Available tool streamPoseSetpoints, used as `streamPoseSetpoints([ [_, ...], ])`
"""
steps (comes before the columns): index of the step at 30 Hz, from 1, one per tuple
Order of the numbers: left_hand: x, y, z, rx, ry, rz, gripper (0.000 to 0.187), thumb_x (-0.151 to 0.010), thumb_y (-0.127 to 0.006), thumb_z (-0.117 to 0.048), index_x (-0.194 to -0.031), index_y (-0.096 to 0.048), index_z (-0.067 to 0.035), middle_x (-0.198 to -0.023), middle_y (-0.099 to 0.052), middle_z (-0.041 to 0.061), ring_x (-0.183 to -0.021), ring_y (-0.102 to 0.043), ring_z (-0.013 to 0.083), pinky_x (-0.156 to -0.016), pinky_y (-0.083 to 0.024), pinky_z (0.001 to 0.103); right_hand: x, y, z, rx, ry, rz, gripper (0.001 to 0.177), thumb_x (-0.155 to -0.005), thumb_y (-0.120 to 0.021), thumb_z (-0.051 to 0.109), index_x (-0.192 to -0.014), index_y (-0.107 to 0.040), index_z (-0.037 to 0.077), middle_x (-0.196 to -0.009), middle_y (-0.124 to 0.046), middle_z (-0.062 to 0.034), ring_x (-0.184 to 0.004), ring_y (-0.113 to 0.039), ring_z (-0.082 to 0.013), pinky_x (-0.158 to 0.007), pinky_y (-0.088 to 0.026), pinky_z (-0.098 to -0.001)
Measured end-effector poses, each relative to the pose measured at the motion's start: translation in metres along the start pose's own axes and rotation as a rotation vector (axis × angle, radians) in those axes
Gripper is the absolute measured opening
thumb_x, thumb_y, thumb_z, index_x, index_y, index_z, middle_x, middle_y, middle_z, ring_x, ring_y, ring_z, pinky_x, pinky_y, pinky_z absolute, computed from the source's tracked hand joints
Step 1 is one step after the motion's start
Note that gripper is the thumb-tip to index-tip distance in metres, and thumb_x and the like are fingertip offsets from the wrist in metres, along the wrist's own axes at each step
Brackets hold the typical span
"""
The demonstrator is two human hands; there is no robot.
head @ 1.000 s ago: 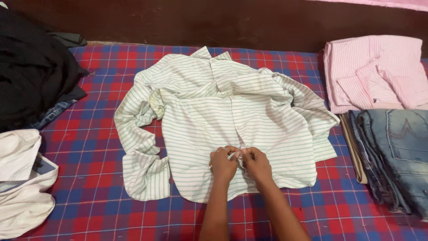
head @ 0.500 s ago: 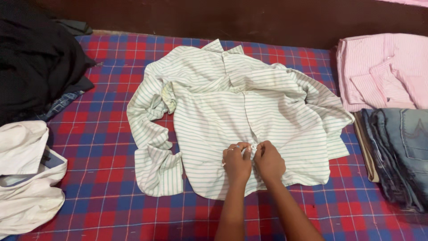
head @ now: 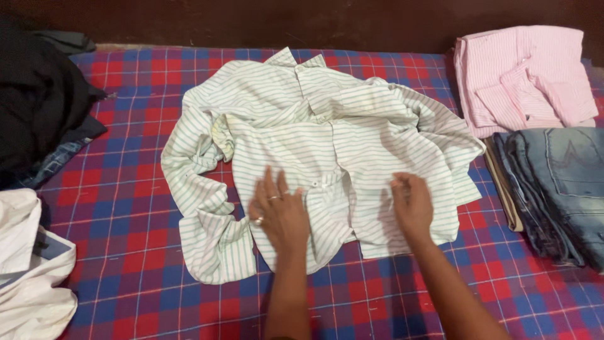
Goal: The person buttons a striped shirt on a bed and then folds it.
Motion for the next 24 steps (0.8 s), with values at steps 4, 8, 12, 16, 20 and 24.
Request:
streamPoseSetpoints([
  [4, 0.003, -0.006, 0.019, -0.015, 0.027, -0.125, 0.068, -0.093, -0.063, -0.044, -0.146, -0.051, -0.004, -0.162, -0.035, 0.019, -0.148, -0.031, 0.0418, -0.118, -0.026, 0.056, -0.019, -0.003, -0.019, 0.556, -0.003, 0.144, 0.057, -0.093, -0.059, 0.048, -0.144, -0.052, 0.024, -0.151, -0.043, -0.0115, -0.141, -0.035, -0.0349, -0.105, -0.030, -0.0615],
  [8, 0.008, -0.016, 0.021, -0.068, 0.015, -0.111, 0.069, -0.099, -0.060, -0.044, -0.151, -0.047, -0.001, -0.163, -0.033, 0.022, -0.152, -0.026, 0.0431, -0.121, -0.023, 0.057, -0.005, -0.026, -0.041, 0.676, 0.118, 0.215, 0.067, -0.101, -0.036, 0.055, -0.162, -0.027, 0.028, -0.170, -0.014, -0.0141, -0.156, -0.009, -0.0344, -0.113, -0.009, -0.0674],
  [12, 0.005, -0.014, 0.021, -0.048, 0.026, -0.079, 0.067, -0.098, -0.057, -0.044, -0.149, -0.049, -0.002, -0.163, -0.034, 0.021, -0.151, -0.027, 0.0418, -0.121, -0.023, 0.056, -0.007, -0.029, -0.052, 0.684, 0.104, 0.234, 0.068, -0.101, -0.033, 0.055, -0.162, -0.023, 0.028, -0.170, -0.012, -0.0149, -0.156, -0.006, -0.0338, -0.112, -0.007, -0.0669],
  [16, 0.005, -0.013, 0.019, -0.080, 0.037, -0.091, 0.064, -0.099, -0.056, -0.045, -0.148, -0.051, -0.005, -0.163, -0.036, 0.019, -0.152, -0.027, 0.0390, -0.122, -0.022, 0.055, -0.011, -0.030, -0.050, 0.685, 0.107, 0.259, 0.068, -0.101, -0.032, 0.056, -0.162, -0.020, 0.028, -0.170, -0.010, -0.0142, -0.156, -0.003, -0.0330, -0.113, -0.005, -0.0661],
  [20, 0.011, -0.014, 0.022, -0.103, 0.026, -0.091, 0.062, -0.100, -0.053, -0.048, -0.148, -0.052, -0.008, -0.163, -0.037, 0.016, -0.153, -0.027, 0.0367, -0.122, -0.019, 0.058, -0.008, -0.028, -0.051, 0.677, 0.088, 0.295, 0.067, -0.102, -0.028, 0.055, -0.162, -0.017, 0.027, -0.170, -0.005, -0.0134, -0.155, 0.000, -0.0325, -0.112, -0.002, -0.0656],
  [24, 0.014, -0.014, 0.022, -0.129, -0.010, -0.133, 0.062, -0.100, -0.053, -0.047, -0.150, -0.052, -0.008, -0.163, -0.038, 0.017, -0.153, -0.028, 0.0371, -0.123, -0.018, 0.060, -0.004, -0.027, -0.048, 0.683, 0.104, 0.285, 0.069, -0.102, -0.027, 0.056, -0.163, -0.016, 0.026, -0.170, -0.004, -0.0138, -0.156, 0.000, -0.0321, -0.113, -0.003, -0.0651],
])
Point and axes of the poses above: each hand's wrist, its own x-axis away from the middle knuckle, its own y-axis out of the back of the hand, z = x × y, the point moved 4 cm from there along -x, towards the middle knuckle
